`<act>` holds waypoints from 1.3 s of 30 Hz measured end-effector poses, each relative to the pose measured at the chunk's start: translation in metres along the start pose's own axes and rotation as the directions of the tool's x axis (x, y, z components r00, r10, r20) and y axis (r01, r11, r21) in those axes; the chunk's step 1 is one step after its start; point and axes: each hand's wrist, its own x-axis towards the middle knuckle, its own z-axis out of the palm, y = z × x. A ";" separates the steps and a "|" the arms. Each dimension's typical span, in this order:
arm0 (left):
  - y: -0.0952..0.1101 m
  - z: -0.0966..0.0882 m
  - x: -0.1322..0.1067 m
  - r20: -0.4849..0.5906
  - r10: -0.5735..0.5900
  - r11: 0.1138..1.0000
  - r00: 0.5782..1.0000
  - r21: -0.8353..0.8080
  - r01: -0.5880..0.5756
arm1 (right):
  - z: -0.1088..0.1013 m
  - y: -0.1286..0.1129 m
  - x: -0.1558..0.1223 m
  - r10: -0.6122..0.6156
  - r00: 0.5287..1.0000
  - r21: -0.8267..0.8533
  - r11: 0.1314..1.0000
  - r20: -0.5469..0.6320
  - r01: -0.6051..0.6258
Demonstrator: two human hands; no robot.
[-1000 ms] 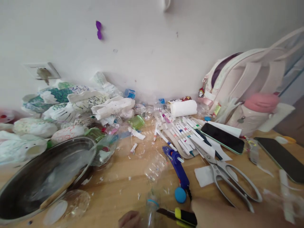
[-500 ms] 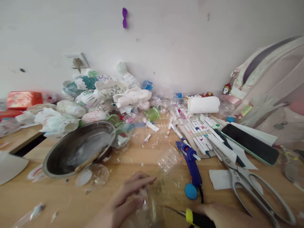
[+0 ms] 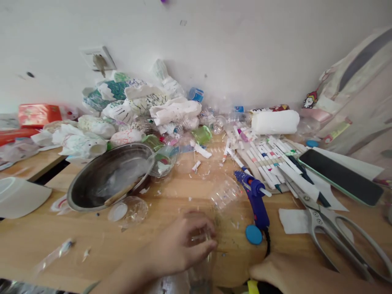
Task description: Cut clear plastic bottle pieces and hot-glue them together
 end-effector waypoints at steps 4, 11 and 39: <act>0.000 0.002 0.004 -0.029 0.073 0.987 0.997 0.149 -0.068 | 0.016 0.001 0.017 0.021 1.000 -0.096 0.995 0.002 -0.021; -0.006 0.007 0.015 0.037 0.084 0.978 0.996 0.188 -0.090 | 0.030 0.000 0.023 -0.015 0.997 -0.202 0.979 -0.077 -0.001; -0.006 0.012 0.019 0.052 0.004 0.999 0.999 0.039 -0.006 | 0.032 0.001 0.021 0.054 0.986 -0.259 0.961 -0.159 -0.094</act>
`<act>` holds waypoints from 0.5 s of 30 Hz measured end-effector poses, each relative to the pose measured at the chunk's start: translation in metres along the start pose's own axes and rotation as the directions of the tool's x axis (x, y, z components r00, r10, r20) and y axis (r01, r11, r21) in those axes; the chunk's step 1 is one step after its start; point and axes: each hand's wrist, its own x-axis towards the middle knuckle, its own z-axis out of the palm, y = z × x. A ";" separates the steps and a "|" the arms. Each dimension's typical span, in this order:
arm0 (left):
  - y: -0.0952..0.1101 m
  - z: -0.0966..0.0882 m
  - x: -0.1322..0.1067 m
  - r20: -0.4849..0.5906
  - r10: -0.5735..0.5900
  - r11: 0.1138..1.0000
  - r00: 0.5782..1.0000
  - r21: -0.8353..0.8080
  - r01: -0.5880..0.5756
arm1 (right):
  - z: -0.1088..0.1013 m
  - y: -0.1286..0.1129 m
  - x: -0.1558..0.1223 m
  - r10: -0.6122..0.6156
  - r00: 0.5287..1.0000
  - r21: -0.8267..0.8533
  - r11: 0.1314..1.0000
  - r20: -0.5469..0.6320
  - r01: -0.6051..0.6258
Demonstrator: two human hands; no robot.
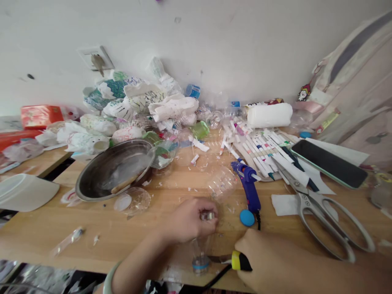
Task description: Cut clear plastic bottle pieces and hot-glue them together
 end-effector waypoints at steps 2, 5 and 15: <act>-0.001 0.000 0.000 -0.007 0.009 1.000 1.000 -0.002 -0.009 | 0.000 0.000 0.000 0.004 1.000 -0.002 1.000 0.011 -0.003; -0.002 0.001 -0.001 -0.023 0.024 1.000 0.999 -0.006 -0.025 | -0.001 0.000 -0.001 0.020 0.999 0.006 1.000 0.038 -0.020; -0.006 0.004 -0.002 -0.054 0.040 0.999 0.998 0.023 -0.039 | -0.005 -0.004 0.000 0.039 0.999 -0.030 0.999 0.012 -0.039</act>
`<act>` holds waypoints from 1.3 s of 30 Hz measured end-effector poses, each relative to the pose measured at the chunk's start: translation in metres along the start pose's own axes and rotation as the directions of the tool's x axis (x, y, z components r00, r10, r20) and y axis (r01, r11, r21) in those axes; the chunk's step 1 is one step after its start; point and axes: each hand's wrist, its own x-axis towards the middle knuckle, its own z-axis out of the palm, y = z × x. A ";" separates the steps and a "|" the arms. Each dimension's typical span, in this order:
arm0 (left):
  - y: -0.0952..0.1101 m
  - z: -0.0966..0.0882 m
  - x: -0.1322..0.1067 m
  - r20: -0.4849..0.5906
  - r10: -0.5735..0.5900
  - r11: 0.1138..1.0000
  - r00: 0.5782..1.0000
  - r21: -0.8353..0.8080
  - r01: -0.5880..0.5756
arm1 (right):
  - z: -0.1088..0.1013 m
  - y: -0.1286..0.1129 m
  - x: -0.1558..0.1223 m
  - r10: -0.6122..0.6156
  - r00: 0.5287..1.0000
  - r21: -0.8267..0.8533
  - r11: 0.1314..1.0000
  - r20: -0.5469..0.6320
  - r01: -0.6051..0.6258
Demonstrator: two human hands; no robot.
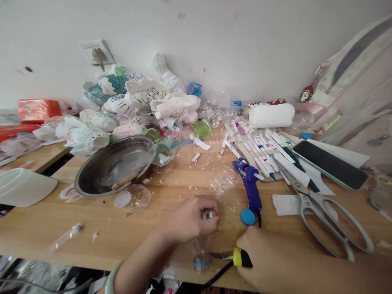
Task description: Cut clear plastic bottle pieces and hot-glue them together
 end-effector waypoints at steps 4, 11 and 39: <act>0.000 0.002 0.000 -0.029 0.015 0.999 0.999 0.041 -0.014 | 0.001 -0.006 0.004 0.042 0.999 -0.048 0.998 -0.001 -0.042; -0.001 0.000 -0.001 -0.014 -0.005 0.999 1.000 0.042 0.005 | 0.004 -0.017 0.004 0.049 0.997 -0.089 0.995 -0.052 -0.053; 0.002 -0.002 0.001 0.028 -0.007 0.976 1.000 0.218 0.001 | 0.002 -0.025 0.002 0.082 0.996 -0.149 0.985 -0.027 -0.085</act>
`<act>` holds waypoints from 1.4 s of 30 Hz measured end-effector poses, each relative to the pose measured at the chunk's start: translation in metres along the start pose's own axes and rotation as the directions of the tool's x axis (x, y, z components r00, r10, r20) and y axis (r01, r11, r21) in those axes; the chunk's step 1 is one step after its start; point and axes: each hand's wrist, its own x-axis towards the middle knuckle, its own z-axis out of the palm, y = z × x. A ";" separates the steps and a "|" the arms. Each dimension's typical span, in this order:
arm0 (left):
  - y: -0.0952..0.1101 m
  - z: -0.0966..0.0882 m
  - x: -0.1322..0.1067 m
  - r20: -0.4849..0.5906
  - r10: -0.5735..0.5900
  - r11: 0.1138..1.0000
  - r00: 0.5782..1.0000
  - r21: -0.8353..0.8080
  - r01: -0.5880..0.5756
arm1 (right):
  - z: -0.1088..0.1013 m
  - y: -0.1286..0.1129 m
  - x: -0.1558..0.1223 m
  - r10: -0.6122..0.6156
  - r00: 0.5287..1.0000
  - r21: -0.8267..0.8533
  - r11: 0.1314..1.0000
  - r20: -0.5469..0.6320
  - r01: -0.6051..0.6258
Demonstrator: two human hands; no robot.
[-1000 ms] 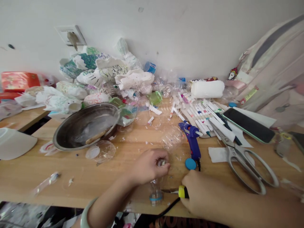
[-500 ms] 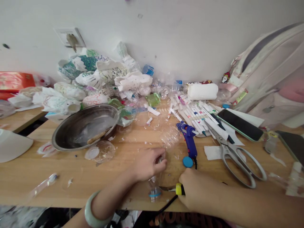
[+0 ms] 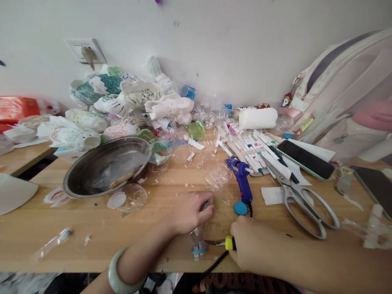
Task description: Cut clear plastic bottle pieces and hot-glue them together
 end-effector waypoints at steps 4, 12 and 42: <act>0.000 0.000 0.000 0.014 0.006 1.000 1.000 0.003 -0.006 | 0.003 0.000 0.000 0.016 0.999 0.033 0.999 -0.031 -0.015; -0.009 0.004 -0.001 -0.028 0.063 0.997 0.998 -0.037 -0.064 | 0.003 0.006 -0.006 0.030 0.999 0.123 0.992 -0.032 -0.026; -0.019 0.005 -0.014 -0.214 0.212 0.921 0.953 -0.283 -0.269 | -0.001 0.008 -0.003 -0.052 0.991 0.009 0.999 -0.121 0.054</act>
